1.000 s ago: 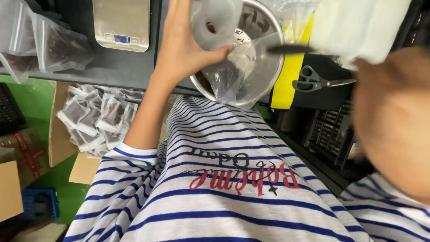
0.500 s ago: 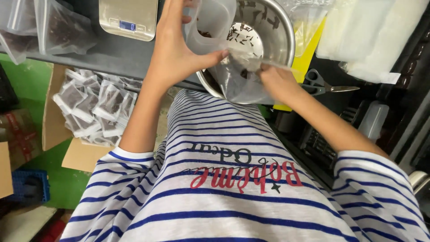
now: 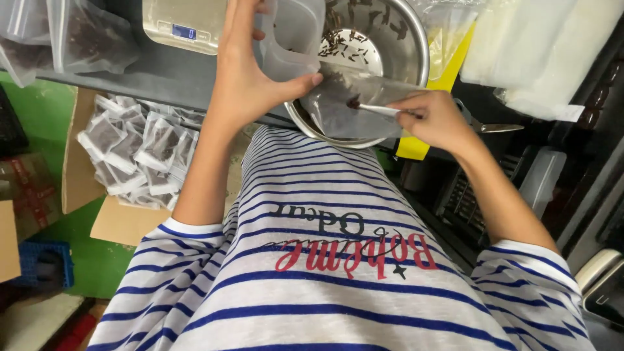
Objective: Scooping coffee beans into small plastic bags and weighing them on a digital scale for packaging.
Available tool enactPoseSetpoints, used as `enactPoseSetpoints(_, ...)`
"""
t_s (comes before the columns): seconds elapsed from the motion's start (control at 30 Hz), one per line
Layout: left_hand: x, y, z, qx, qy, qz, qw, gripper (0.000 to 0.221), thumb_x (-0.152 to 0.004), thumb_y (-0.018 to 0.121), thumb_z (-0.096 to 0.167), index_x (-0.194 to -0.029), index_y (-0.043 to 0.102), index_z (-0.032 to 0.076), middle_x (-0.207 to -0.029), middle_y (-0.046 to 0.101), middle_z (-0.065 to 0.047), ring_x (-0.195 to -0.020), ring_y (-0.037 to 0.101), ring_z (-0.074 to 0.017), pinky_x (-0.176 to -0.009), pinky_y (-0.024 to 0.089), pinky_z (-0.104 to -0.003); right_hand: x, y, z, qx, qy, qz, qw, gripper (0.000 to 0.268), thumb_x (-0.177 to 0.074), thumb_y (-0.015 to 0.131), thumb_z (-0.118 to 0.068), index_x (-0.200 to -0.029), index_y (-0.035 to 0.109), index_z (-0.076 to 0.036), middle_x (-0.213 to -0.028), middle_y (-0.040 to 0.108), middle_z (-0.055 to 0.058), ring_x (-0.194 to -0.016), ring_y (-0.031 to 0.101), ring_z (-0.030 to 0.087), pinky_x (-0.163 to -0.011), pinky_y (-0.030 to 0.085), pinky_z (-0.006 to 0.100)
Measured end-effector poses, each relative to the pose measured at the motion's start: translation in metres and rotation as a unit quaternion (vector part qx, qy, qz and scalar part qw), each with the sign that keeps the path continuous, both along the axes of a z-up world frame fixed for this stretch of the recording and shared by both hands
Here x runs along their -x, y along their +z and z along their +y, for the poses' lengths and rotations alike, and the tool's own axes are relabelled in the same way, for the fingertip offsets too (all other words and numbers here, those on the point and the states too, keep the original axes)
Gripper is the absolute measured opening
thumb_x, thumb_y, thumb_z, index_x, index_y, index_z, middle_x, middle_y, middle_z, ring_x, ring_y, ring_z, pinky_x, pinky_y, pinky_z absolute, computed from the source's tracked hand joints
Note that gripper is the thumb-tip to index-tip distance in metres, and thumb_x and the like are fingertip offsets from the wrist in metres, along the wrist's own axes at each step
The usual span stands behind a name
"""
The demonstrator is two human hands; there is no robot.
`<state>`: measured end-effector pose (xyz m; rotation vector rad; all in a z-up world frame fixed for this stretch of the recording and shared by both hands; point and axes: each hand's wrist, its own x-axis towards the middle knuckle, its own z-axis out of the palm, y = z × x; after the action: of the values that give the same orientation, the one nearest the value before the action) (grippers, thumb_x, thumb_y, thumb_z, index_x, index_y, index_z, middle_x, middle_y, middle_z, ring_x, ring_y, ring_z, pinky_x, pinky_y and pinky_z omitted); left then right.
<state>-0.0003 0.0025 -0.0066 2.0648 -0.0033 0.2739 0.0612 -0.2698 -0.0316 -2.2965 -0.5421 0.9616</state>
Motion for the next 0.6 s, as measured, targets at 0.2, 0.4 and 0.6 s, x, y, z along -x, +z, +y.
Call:
enactPoseSetpoints(0.2,-0.003,-0.002,0.002,-0.015,-0.028,-0.009,0.999,0.081,-0.066,0.082,0.021,-0.125,0.027,0.013,-0.118,0.037,-0.006,-0.104,0.042,-0.0196,-0.076,0.039,-0.030,-0.004,0.033,-0.024,-0.020,-0.015,-0.068,0.997,0.023,-0.077,0.053,-0.002,-0.097,0.063,-0.009,-0.070,0.058,0.005,-0.049,0.037,0.010,-0.045,0.029,0.023)
enactPoseSetpoints(0.4,-0.011,-0.002,0.000,-0.079,-0.085,-0.023,0.993,0.081,-0.062,0.085,0.020,-0.121,0.030,0.006,-0.120,0.036,-0.014,-0.110,0.039,-0.0296,-0.091,0.034,-0.038,0.003,0.045,-0.042,0.011,-0.025,-0.100,0.995,0.024,-0.075,0.052,-0.002,-0.096,0.064,-0.007,-0.071,0.058,0.005,-0.051,0.042,0.013,-0.050,0.031,0.026)
enactPoseSetpoints(0.6,-0.021,0.008,-0.010,-0.216,-0.136,-0.046,0.966,0.077,-0.062,0.081,0.031,-0.119,0.036,0.005,-0.112,0.043,-0.013,-0.090,0.040,-0.0291,-0.073,0.028,-0.034,0.006,0.064,-0.059,0.038,-0.031,-0.124,0.991,0.026,-0.075,0.052,0.000,-0.097,0.063,-0.006,-0.074,0.058,0.004,-0.055,0.043,0.013,-0.052,0.031,0.025)
